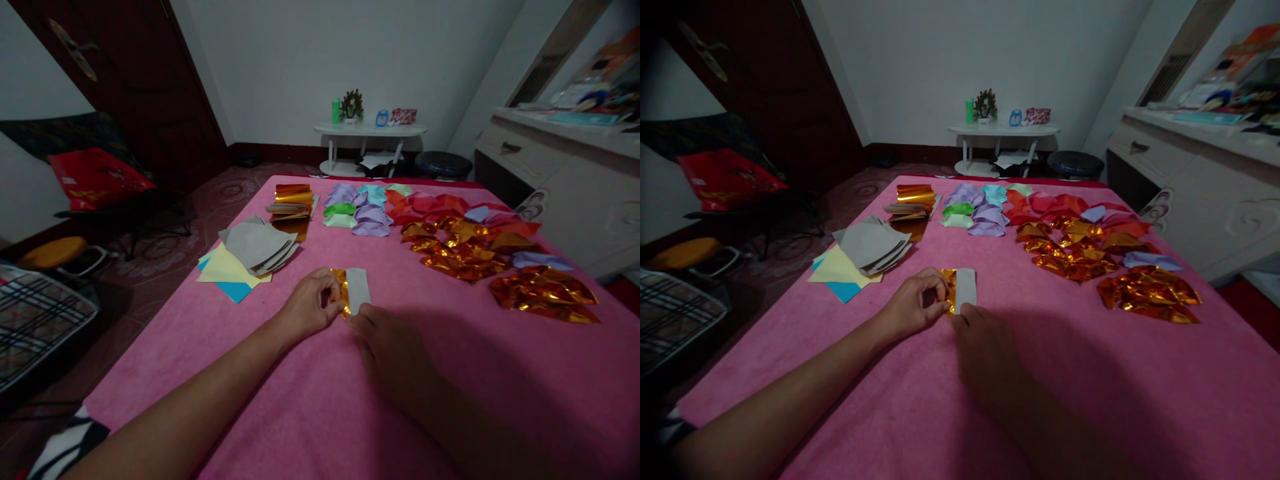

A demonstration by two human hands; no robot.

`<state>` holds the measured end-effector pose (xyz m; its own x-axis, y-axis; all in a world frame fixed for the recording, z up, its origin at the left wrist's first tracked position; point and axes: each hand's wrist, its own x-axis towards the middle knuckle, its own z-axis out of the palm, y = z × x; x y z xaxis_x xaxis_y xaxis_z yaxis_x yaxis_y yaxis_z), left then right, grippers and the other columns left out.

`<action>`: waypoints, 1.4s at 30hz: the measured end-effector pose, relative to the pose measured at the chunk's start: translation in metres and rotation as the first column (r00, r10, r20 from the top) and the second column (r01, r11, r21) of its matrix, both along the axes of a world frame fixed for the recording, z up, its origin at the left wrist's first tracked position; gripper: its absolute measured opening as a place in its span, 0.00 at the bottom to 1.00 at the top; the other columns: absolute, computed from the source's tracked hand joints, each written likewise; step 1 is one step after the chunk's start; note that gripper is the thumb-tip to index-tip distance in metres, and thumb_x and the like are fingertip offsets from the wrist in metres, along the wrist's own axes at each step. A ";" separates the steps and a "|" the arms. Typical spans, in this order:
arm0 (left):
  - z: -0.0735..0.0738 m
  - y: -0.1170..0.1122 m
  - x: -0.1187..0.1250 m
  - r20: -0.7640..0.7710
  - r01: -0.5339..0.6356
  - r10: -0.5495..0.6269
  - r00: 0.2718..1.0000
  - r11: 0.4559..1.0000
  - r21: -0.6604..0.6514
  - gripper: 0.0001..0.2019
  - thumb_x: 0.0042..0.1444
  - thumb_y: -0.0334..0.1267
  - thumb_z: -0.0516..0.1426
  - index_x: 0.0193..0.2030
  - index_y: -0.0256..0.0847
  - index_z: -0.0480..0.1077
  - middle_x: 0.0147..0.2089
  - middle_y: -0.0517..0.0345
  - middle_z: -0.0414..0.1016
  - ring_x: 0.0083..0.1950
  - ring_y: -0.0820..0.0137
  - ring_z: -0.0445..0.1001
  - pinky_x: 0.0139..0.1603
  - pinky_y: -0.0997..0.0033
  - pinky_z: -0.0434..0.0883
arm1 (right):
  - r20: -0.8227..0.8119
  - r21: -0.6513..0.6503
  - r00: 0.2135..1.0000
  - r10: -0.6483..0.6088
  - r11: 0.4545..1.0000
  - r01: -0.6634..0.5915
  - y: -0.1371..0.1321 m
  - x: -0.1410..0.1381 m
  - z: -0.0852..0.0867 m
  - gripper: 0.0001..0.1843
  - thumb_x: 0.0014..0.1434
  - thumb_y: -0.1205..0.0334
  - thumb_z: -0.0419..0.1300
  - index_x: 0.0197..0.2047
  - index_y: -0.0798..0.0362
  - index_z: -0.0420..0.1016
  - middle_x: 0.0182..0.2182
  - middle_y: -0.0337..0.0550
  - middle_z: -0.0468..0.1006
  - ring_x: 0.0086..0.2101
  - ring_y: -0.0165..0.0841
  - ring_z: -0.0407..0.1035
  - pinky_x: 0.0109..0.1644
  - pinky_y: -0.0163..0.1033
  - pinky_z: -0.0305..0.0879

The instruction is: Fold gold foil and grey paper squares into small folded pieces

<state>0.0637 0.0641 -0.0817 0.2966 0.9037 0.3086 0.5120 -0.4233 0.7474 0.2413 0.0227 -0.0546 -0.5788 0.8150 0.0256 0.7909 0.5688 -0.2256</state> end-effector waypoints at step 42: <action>0.002 -0.004 -0.003 -0.228 -0.216 0.219 0.949 0.976 0.037 0.35 0.39 0.53 0.67 0.53 0.42 0.64 0.33 0.61 0.72 0.35 0.67 0.70 0.35 0.70 0.63 | -0.508 -0.283 0.798 -0.323 0.938 0.200 0.096 -0.008 -0.016 0.05 0.45 0.61 0.63 0.28 0.52 0.74 0.25 0.38 0.76 0.27 0.32 0.68 0.31 0.35 0.60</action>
<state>0.0610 0.0597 -0.0794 0.1573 0.9511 0.2660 0.7497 -0.2903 0.5947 0.2334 0.1186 -0.0705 -0.2845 0.9550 0.0843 0.6166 0.2496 -0.7466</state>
